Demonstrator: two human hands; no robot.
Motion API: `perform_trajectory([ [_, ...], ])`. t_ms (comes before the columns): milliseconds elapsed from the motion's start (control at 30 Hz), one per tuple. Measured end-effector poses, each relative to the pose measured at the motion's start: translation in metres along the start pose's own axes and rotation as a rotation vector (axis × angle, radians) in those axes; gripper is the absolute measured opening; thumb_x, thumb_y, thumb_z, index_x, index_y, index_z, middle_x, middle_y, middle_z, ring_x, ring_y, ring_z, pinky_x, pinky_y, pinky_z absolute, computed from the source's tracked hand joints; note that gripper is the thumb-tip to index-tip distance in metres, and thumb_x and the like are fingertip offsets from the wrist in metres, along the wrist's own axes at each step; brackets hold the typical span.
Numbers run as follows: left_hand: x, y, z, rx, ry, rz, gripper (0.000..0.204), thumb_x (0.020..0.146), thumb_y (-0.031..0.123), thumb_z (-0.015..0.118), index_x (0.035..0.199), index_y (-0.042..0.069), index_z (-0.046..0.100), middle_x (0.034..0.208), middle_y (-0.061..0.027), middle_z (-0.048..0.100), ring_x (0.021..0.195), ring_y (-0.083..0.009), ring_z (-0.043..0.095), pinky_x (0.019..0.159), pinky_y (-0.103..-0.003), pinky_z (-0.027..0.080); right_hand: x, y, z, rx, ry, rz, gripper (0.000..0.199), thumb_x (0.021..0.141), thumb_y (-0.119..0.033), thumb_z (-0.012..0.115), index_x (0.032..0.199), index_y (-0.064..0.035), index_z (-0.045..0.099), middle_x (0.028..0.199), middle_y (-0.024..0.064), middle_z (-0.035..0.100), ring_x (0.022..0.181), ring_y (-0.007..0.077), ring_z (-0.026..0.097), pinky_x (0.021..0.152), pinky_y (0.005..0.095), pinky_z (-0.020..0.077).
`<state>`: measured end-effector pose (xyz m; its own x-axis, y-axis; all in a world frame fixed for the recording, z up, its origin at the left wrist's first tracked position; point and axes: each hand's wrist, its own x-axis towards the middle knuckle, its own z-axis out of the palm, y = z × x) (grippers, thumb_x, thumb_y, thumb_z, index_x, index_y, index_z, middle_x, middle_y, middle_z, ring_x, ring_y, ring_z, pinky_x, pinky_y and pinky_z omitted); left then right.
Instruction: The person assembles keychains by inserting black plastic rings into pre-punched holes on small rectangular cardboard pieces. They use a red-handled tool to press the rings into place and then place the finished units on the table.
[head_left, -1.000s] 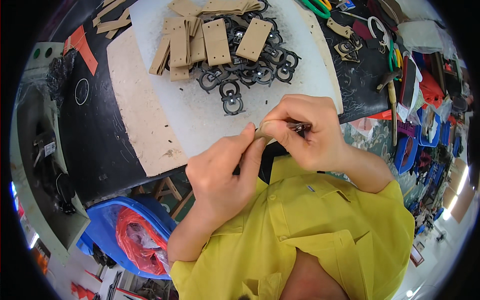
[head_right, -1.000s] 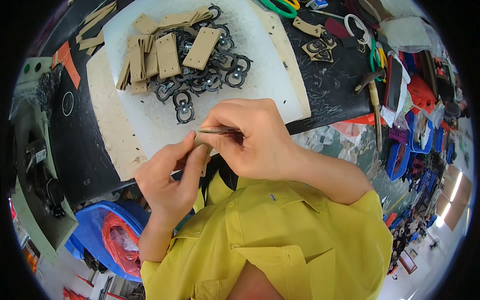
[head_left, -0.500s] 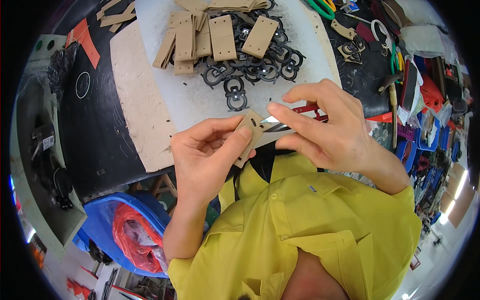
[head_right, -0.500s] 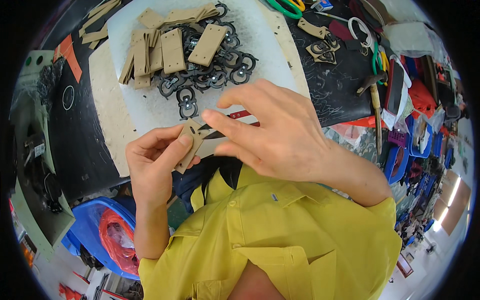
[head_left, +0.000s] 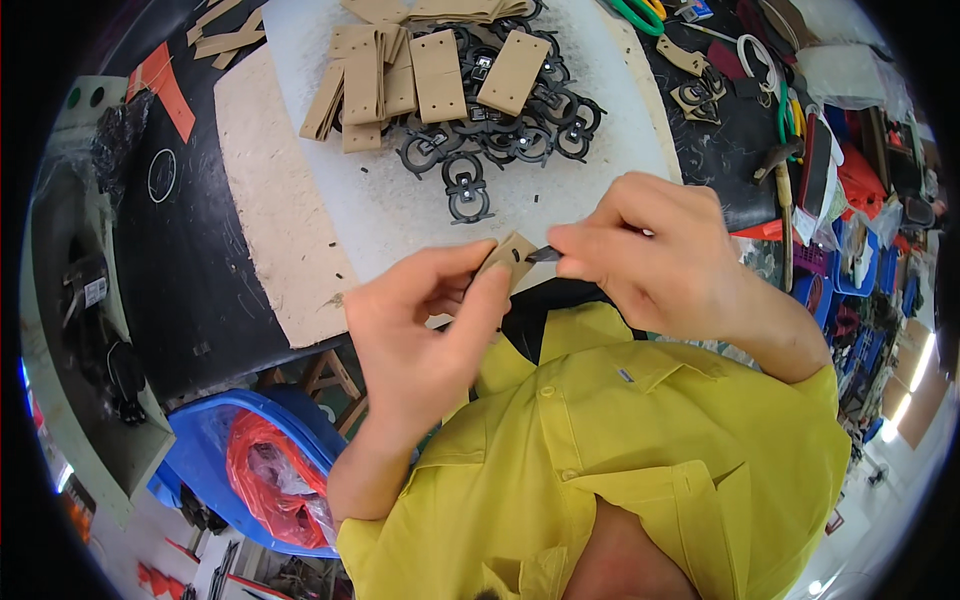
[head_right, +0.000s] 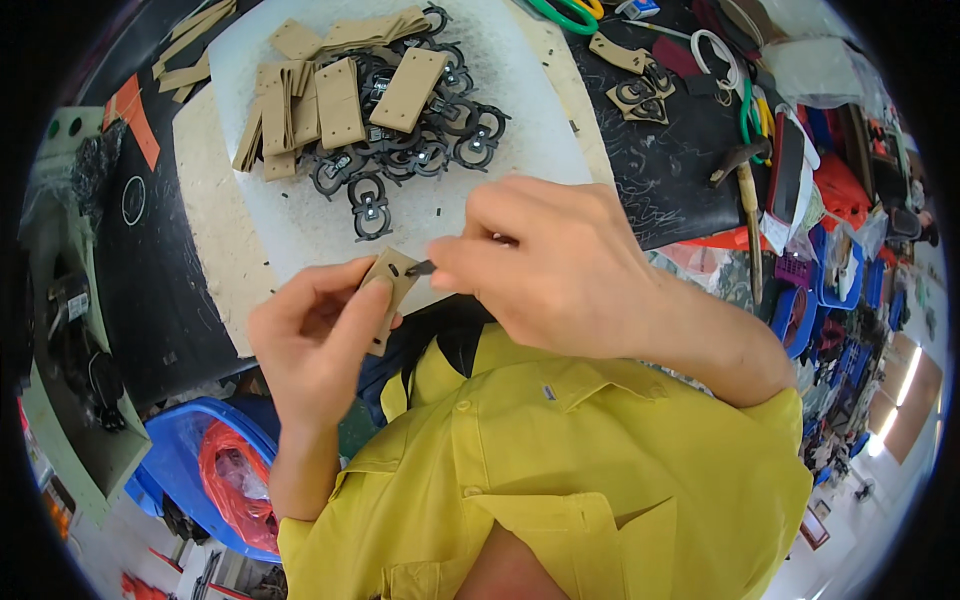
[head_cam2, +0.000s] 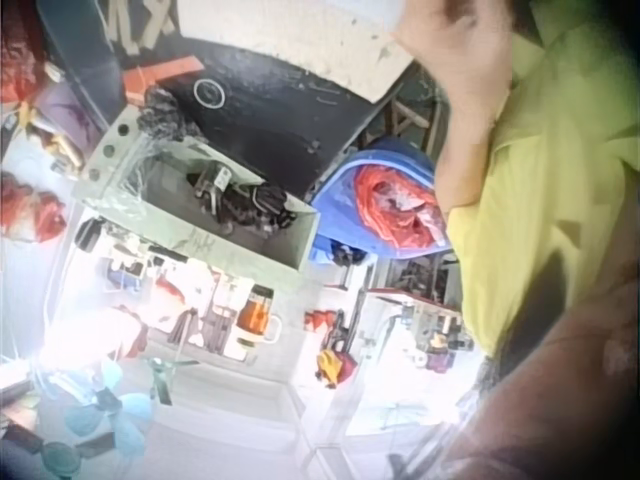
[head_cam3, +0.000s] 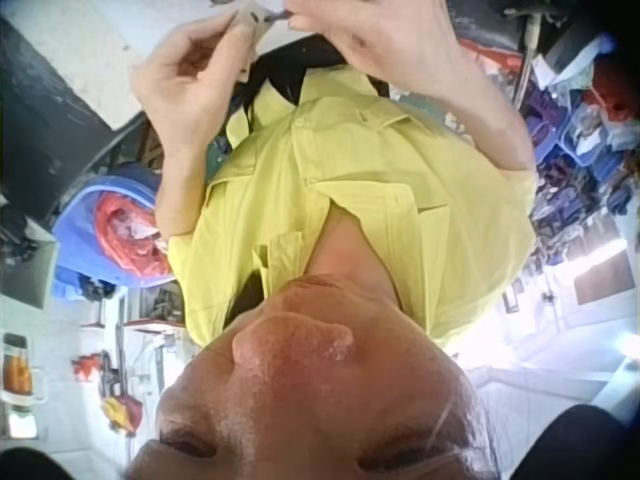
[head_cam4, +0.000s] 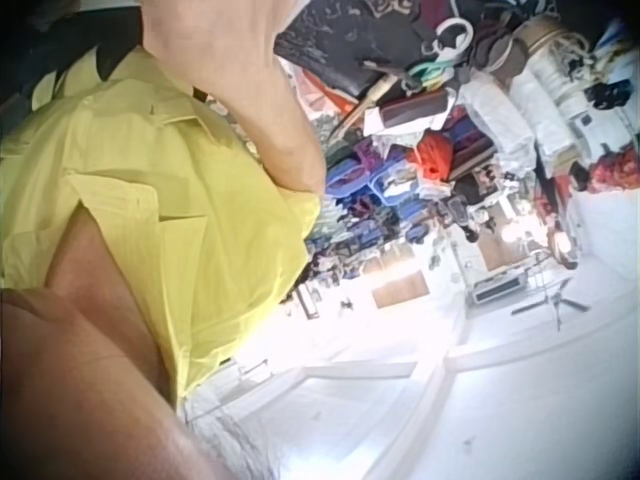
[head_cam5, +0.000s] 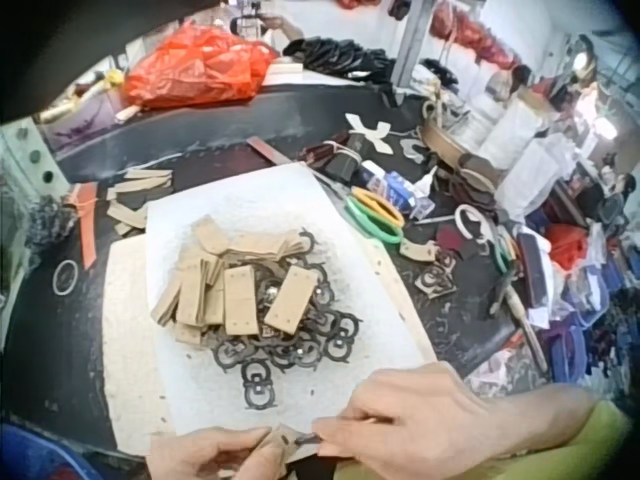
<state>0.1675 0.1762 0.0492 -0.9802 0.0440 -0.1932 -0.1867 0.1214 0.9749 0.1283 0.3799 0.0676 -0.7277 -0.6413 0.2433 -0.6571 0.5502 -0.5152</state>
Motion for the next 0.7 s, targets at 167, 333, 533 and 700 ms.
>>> perform_trajectory([
  [167, -0.001, -0.008, 0.004, 0.312, 0.104, 0.418, 0.016, 0.077, -0.007, 0.063, 0.093, -0.008, 0.063, 0.075, -0.0104, 0.066, 0.062, -0.0140, 0.064, 0.053, -0.021, 0.050, 0.005, 0.008, 0.000, 0.662, -0.176, 0.609, 0.017, 0.070, -0.010, 0.072, 0.086, -0.0054, 0.067, 0.069, 0.0025, 0.055, 0.056, 0.0171, 0.052, 0.045, 0.0262, 0.0395],
  [333, 0.015, -0.012, -0.006, -0.482, 0.049, -0.246, 0.030, 0.090, 0.011, 0.057, 0.116, -0.003, 0.057, 0.098, -0.0131, 0.064, 0.077, -0.0212, 0.066, 0.069, -0.029, 0.057, 0.005, -0.008, 0.007, 0.096, 0.214, 0.057, 0.021, 0.067, -0.008, 0.074, 0.087, -0.0039, 0.067, 0.073, 0.0043, 0.058, 0.055, 0.0176, 0.052, 0.045, 0.0261, 0.0414],
  [533, 0.010, -0.006, -0.004, -0.508, -0.022, -0.317, 0.033, 0.093, 0.010, 0.050, 0.123, -0.003, 0.050, 0.105, -0.0170, 0.062, 0.088, -0.0192, 0.065, 0.073, -0.028, 0.057, 0.001, -0.009, 0.031, 0.069, 0.242, -0.102, 0.019, 0.066, -0.004, 0.072, 0.084, -0.0040, 0.067, 0.073, 0.0044, 0.059, 0.055, 0.0177, 0.053, 0.040, 0.0280, 0.0408],
  [700, 0.007, 0.000, -0.002, -0.518, -0.073, -0.318, 0.033, 0.093, 0.010, 0.048, 0.122, -0.006, 0.050, 0.105, -0.0188, 0.062, 0.089, -0.0206, 0.065, 0.074, -0.028, 0.057, 0.002, -0.005, 0.031, 0.065, 0.246, -0.112, 0.018, 0.065, -0.004, 0.071, 0.082, -0.0036, 0.066, 0.070, 0.0039, 0.058, 0.054, 0.0179, 0.053, 0.040, 0.0280, 0.0413],
])
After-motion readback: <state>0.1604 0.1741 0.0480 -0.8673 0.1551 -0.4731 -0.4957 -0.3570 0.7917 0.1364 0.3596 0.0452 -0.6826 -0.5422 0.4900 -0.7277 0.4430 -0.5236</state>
